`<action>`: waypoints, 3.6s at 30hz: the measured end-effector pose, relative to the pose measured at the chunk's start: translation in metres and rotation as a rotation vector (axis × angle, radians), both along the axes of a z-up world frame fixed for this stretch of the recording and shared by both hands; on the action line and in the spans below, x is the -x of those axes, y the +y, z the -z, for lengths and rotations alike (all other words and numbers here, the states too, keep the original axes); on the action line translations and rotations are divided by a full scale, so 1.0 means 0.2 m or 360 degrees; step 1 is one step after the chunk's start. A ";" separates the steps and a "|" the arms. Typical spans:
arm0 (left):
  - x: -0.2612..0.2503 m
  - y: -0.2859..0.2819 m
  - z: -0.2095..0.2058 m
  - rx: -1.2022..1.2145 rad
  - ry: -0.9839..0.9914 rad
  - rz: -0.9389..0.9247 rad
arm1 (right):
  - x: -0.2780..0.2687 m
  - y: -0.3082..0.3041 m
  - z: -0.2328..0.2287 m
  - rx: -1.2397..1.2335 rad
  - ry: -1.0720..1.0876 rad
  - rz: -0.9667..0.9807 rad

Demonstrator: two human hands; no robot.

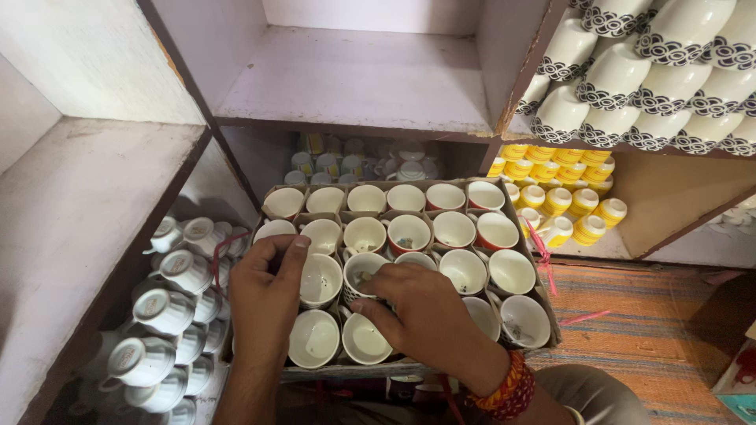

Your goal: The person removes patterned ceramic cups from a cardboard box and places them onto a shelf. They handle the cups one by one, arranging them in neat rows on the shelf.

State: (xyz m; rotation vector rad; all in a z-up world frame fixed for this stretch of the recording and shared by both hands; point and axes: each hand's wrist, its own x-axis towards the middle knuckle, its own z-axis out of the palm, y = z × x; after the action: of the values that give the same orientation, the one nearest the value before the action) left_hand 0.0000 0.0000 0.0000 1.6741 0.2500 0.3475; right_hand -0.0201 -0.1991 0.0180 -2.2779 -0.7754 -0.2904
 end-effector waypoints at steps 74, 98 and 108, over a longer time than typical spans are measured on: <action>-0.11 -0.18 -0.32 -0.0206 -0.0764 0.0311 | -0.06 0.07 -0.22 -0.1289 0.0745 -0.0379; -0.10 -0.17 -0.27 0.0119 -0.0523 0.0653 | -0.19 -0.05 -0.22 -0.1655 0.1138 -0.0032; -0.25 -0.11 -0.38 0.0100 -0.0438 0.0770 | -0.46 -0.10 -0.42 -0.0260 -0.0002 -0.0312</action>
State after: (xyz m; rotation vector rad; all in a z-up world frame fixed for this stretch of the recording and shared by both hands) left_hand 0.0495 -0.0227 0.0760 1.5456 -0.3424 0.1976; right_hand 0.0719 -0.2186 0.1013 -2.0325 -0.9333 -0.2541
